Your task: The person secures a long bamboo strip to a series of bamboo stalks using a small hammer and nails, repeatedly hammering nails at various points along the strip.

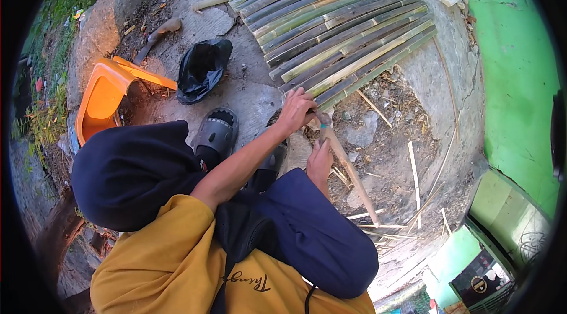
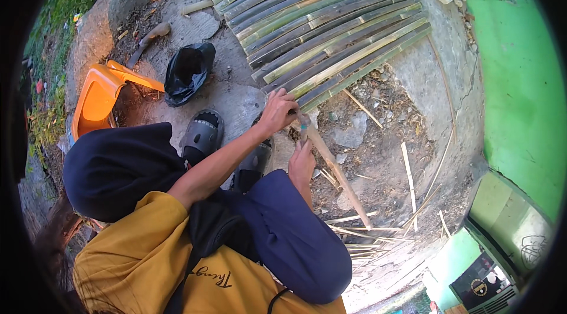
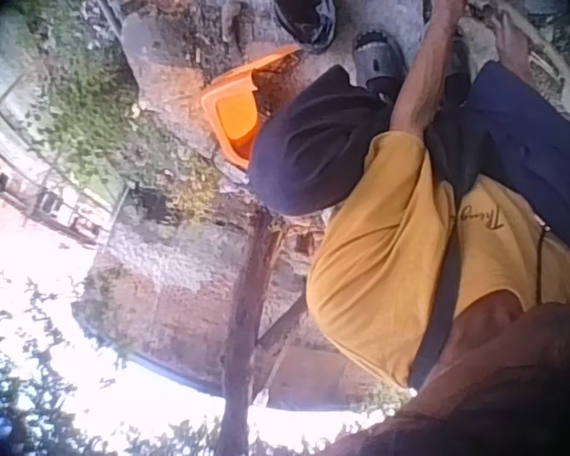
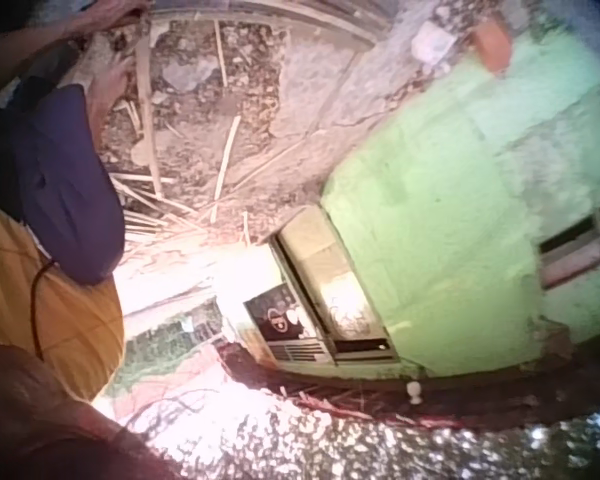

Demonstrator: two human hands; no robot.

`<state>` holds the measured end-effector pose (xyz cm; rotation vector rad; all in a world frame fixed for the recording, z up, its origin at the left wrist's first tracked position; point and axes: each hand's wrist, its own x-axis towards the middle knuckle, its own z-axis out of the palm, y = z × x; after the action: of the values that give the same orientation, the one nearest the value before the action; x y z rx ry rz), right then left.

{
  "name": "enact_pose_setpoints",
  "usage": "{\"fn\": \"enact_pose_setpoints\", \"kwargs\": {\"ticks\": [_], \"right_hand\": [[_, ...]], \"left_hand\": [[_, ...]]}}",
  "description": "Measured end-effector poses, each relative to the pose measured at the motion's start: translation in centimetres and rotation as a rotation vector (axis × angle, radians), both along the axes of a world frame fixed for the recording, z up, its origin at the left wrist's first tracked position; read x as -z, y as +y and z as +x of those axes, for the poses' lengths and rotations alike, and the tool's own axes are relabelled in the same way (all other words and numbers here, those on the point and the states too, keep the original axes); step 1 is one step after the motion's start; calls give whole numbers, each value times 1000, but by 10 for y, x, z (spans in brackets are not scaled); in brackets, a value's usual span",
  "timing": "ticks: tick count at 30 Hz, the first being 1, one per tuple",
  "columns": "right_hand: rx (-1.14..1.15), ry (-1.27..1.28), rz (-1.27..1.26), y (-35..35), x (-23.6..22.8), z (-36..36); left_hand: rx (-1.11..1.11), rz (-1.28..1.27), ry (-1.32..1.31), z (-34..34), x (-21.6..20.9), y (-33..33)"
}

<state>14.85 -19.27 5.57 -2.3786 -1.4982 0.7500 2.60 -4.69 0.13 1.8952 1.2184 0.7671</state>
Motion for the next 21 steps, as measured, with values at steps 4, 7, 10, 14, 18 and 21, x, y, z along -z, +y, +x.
{"fn": "enact_pose_setpoints", "kwargs": {"ticks": [4, 7, 10, 14, 18, 21], "right_hand": [[92, 109, 157, 9, -22, -12], [83, 48, 161, -5, -10, -14], [43, -16, -95, 3, -6, -6], [122, 163, 200, 5, -23, -11], [59, 66, -58, 8, -12, -9], [117, 147, 58, 13, -12, -9]], "left_hand": [[-16, -9, 15, -9, 10, -1], [-3, -15, 30, -9, 7, -6], [-1, 39, 26, -4, 5, -3], [3, -33, 25, -9, 5, -3], [21, 25, 66, -6, 5, -2], [10, 17, 54, -5, 10, 4]]}}
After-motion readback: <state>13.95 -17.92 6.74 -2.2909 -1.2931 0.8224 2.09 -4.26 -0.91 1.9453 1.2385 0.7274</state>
